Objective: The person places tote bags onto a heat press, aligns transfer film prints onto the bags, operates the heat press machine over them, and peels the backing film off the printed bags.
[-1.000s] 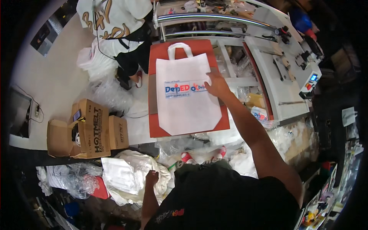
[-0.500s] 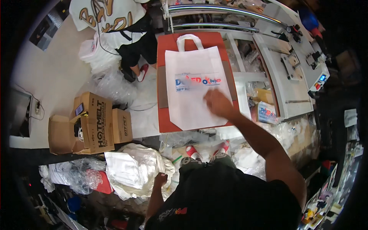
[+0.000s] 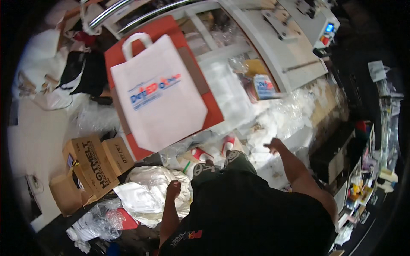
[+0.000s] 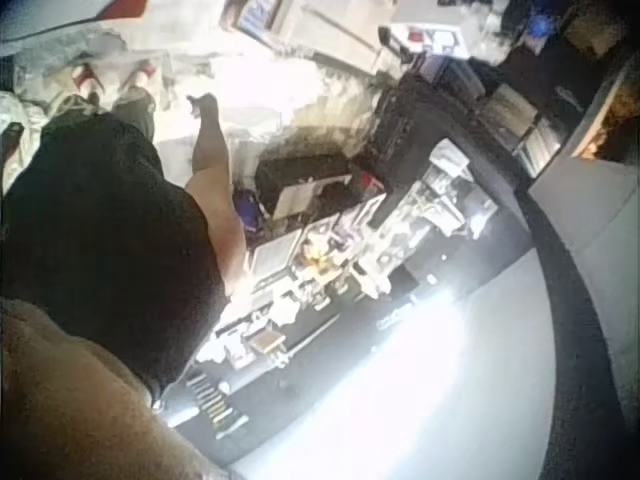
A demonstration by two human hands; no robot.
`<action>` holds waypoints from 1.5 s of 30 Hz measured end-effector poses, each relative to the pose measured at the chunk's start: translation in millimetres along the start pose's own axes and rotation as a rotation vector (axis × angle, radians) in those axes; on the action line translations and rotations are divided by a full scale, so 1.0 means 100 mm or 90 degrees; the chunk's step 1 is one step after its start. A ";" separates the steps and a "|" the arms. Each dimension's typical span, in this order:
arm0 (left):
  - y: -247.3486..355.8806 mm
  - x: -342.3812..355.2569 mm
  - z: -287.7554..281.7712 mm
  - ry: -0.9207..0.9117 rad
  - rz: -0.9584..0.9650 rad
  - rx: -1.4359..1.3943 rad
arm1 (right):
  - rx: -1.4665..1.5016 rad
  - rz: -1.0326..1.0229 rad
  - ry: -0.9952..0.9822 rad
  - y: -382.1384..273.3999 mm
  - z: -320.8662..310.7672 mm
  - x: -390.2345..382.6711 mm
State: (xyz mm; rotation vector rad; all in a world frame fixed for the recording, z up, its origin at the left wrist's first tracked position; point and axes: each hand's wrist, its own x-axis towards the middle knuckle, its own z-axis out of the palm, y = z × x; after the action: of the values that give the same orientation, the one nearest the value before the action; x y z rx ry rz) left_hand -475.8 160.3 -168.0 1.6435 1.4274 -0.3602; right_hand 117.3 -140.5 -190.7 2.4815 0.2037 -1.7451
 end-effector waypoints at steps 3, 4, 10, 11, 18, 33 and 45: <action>-0.03 -0.12 0.12 -0.033 -0.072 0.067 | -0.140 -0.201 0.330 -0.70 -0.33 0.06; -0.03 -0.19 0.17 -0.033 -0.092 0.030 | -0.107 -0.238 0.345 -0.98 -0.43 0.15; 0.19 -0.56 0.57 0.022 -0.027 -0.065 | -0.053 -0.332 0.574 -2.17 -0.86 0.96; 0.16 -0.60 0.64 0.013 -0.039 -0.052 | -0.051 -0.332 0.566 -2.27 -0.90 1.04; 0.65 -1.08 0.95 0.047 -0.153 -0.064 | -0.018 -0.308 0.552 -2.57 -0.80 1.07; 1.32 -0.52 0.93 0.036 -0.066 -0.008 | 0.152 -0.191 0.545 -2.67 -0.88 1.34; 1.60 -0.10 0.92 0.016 0.012 -0.109 | 0.381 -0.366 0.494 -2.14 -1.02 1.62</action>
State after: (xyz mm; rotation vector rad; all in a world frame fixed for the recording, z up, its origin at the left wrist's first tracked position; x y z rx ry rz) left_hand -304.7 94.7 -142.9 1.5268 1.4194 -0.2012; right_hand 230.2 94.6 -309.6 3.7492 0.5646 -0.9064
